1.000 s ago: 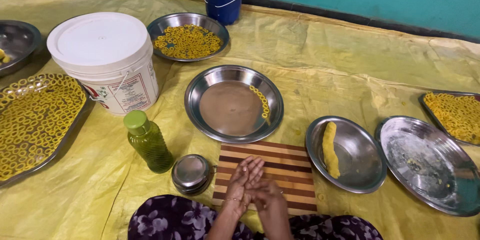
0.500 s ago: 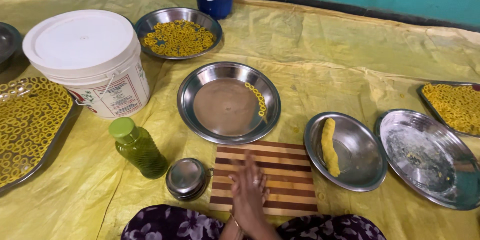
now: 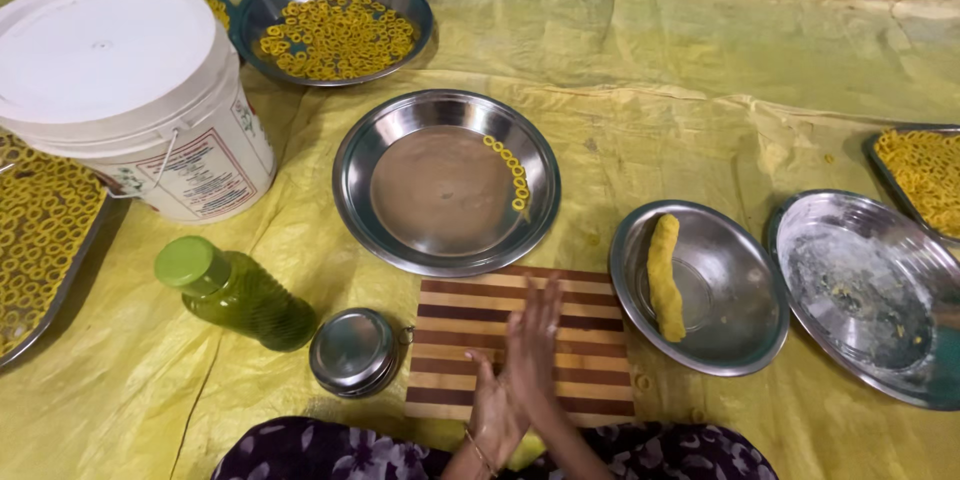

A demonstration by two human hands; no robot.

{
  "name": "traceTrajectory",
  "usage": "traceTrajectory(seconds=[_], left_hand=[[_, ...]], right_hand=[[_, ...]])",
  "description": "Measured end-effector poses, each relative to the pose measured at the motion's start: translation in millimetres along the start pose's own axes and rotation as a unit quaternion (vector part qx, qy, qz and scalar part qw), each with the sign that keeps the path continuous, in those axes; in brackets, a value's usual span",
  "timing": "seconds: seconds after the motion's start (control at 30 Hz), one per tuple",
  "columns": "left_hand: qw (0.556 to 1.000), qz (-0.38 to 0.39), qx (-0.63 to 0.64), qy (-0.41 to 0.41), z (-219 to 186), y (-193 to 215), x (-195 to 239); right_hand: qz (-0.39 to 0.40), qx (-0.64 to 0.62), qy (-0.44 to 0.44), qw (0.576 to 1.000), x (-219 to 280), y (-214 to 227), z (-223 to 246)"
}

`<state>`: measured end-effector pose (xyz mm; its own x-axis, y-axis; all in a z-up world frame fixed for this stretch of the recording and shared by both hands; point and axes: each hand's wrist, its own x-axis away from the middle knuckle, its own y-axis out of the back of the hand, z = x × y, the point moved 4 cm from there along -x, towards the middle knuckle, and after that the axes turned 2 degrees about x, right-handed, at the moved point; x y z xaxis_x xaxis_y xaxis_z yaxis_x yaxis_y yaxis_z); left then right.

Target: The person rolls small pieces of yellow dough into thin ropes on a wooden board, then joins the ends to form rings and places them into a metal tray. The person repeatedly takes dough from a larger mass, rolls it, shapes it into rings, and arranges the finished pieces in a tray.

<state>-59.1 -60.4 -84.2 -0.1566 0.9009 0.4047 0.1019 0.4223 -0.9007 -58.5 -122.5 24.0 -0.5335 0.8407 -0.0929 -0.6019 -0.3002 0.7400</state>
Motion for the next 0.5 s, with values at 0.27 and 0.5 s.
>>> traceTrajectory(seconds=[0.27,0.5], left_hand=[[0.954,0.191,-0.190,-0.133,-11,-15,-20],[1.000,-0.002,-0.003,-0.015,1,6,-1]], right_hand=[[-0.122,0.224,0.031,0.966,36,-43,16],[-0.094,0.103,0.053,0.989,3,1,3]])
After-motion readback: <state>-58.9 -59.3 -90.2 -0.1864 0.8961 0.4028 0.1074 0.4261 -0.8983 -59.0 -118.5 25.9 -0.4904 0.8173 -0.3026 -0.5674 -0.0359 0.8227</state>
